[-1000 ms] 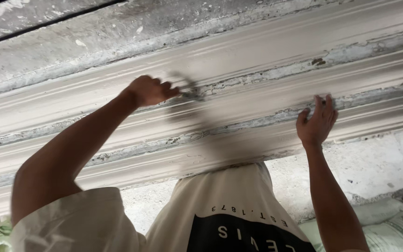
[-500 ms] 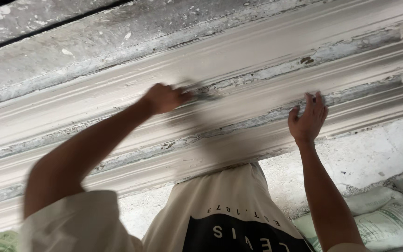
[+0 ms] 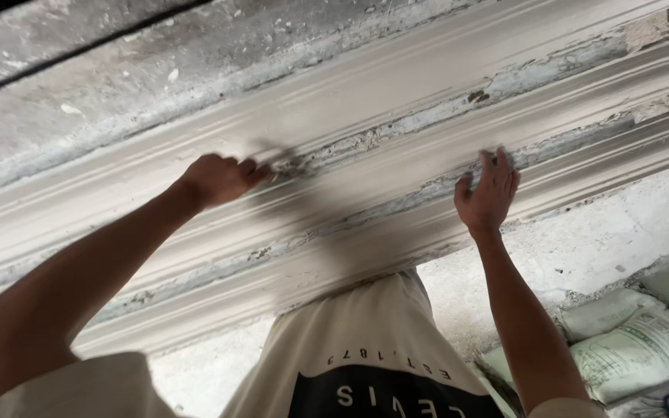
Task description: The person scoops white plaster paste from a bucket and spreads it by hand over ribbed decorative molding panels on a workbench. They then wipe their hands with a cloth, rinse their hands and a red scraper at a tap, and scrape excess plaster from the edges of the moldings with a small blade.
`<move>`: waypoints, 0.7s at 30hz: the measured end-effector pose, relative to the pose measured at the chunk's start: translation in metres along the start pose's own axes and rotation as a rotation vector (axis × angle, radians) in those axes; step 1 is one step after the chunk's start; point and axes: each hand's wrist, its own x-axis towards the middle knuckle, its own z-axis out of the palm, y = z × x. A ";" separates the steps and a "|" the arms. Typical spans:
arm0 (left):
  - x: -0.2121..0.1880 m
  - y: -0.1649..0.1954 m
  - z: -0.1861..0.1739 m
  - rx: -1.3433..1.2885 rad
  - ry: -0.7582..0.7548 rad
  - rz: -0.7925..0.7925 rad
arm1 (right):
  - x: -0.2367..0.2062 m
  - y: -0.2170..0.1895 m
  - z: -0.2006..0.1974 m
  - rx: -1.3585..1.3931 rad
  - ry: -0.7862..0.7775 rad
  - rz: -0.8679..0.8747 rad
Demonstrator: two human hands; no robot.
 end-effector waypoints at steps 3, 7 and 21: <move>0.089 0.020 0.003 -0.101 -0.188 -0.027 | -0.004 -0.002 -0.002 0.015 0.007 -0.012; 0.203 0.053 -0.036 -0.164 0.214 -0.025 | -0.005 -0.001 -0.002 0.020 0.010 -0.006; 0.138 0.028 -0.020 -0.064 0.071 0.053 | -0.005 0.005 0.000 0.033 0.054 -0.013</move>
